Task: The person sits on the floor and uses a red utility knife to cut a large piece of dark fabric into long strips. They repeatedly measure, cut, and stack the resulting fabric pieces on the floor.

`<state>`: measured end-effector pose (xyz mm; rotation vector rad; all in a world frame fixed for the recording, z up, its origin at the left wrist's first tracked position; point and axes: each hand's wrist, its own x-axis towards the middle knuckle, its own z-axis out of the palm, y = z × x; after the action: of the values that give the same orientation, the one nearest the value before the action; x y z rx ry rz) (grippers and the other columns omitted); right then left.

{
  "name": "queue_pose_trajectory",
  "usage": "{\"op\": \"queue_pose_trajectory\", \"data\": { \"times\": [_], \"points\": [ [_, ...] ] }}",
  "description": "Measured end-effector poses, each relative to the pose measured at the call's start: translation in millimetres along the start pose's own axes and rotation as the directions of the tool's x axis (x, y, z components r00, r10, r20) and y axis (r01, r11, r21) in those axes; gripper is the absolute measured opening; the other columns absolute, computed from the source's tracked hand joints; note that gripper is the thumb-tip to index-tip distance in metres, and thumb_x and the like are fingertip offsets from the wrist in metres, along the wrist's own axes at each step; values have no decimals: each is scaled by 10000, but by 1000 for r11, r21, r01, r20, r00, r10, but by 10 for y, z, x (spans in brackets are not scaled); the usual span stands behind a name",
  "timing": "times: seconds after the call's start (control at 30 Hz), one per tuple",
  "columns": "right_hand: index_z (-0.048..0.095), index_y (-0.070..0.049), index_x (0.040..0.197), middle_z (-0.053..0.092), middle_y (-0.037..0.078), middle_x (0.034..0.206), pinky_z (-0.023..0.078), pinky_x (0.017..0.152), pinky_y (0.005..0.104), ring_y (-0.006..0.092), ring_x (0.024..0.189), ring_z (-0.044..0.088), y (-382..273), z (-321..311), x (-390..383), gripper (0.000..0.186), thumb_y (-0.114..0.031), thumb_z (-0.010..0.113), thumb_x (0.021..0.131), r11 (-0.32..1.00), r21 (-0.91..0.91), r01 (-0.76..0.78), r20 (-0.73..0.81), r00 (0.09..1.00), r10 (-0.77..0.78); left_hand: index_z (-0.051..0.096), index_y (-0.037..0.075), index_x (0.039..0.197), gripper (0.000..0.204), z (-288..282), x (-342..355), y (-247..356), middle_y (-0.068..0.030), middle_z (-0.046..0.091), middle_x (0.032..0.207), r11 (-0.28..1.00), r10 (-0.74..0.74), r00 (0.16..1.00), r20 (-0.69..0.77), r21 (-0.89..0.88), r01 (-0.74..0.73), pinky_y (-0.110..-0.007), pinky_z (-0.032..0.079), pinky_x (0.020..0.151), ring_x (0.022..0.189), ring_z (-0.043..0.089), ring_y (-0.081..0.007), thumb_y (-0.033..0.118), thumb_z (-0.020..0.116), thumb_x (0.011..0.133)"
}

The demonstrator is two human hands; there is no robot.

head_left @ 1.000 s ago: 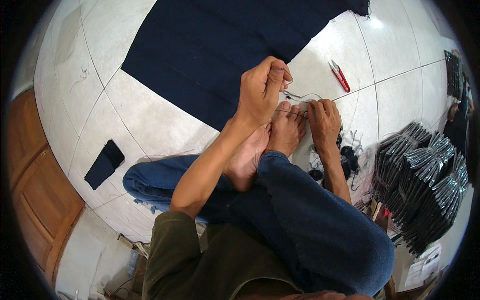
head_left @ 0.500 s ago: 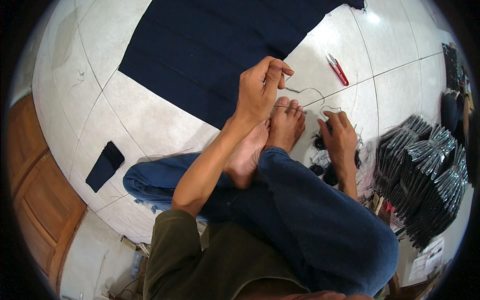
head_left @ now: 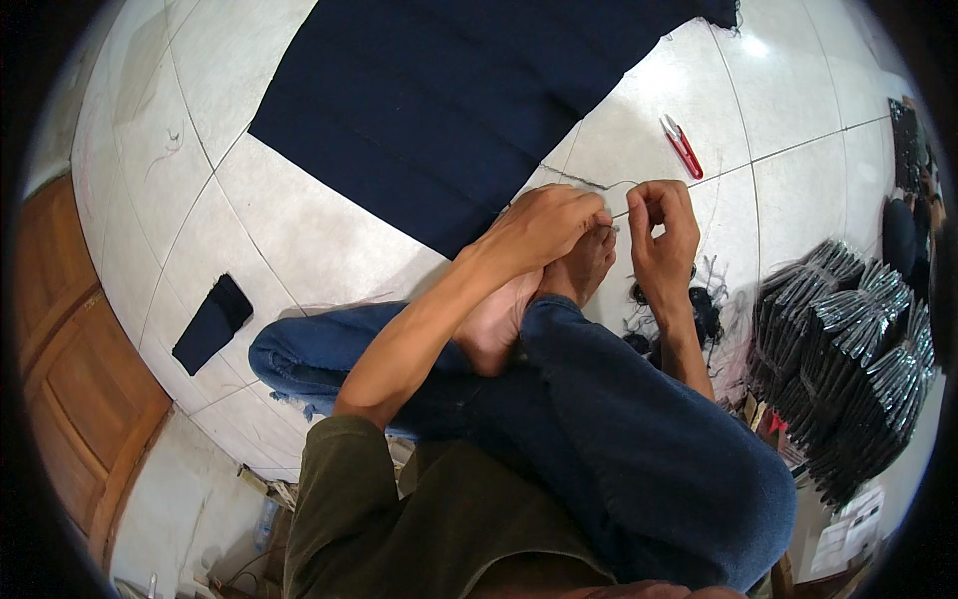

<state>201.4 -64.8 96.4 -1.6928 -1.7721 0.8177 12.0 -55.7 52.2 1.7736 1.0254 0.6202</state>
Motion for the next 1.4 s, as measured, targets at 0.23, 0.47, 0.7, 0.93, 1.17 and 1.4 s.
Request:
{"op": "queue_pose_trajectory", "data": {
  "times": [0.23,0.47,0.7,0.93,1.17,1.4],
  "points": [
    [665,-79,1043,597,110,1051,547,668,421,310,822,677,139,41,-95,204,-167,749,880,961,-256,99,307,952,-16,684,-5,997,179,-159,-28,48,-151,746,959,926,-223,963,-151,-342,161,-368,574,794,932,745,-285,109,551,1031],
    [676,-50,998,598,119,1037,543,680,416,311,836,671,188,253,-178,157,-160,712,891,937,-296,187,303,948,-93,688,5,1025,214,-97,18,61,-164,759,1009,933,-167,964,-208,-350,86,-380,576,801,959,748,-286,151,534,1048],
    [695,-32,1051,613,111,945,499,627,344,211,698,635,-45,-91,9,173,-85,754,898,988,65,-141,251,961,121,676,43,1043,164,-102,-45,86,-204,731,954,987,-131,991,15,-95,132,-448,560,753,889,707,-405,169,573,1020],
    [657,-89,1021,605,128,1004,536,715,430,328,873,654,439,171,65,155,-114,694,873,895,-381,232,148,971,-188,643,17,1010,122,-101,34,80,-186,723,857,956,-183,953,-242,-271,115,-387,555,700,803,739,-328,116,572,1017],
    [620,-38,979,581,64,947,490,694,334,189,798,607,-180,-129,4,51,-85,640,976,938,337,-80,381,923,-59,636,-3,997,129,67,247,52,-185,722,836,946,-117,900,-421,-323,-28,-374,549,638,781,760,-288,85,546,1024],
    [484,15,1257,559,174,1261,530,902,346,222,1109,626,-59,184,618,261,-186,456,1093,721,672,-168,-73,954,290,634,-15,948,142,56,-23,235,-196,721,835,964,-66,975,-212,-265,7,-405,564,673,770,727,-357,101,572,1002]
  ]
}}
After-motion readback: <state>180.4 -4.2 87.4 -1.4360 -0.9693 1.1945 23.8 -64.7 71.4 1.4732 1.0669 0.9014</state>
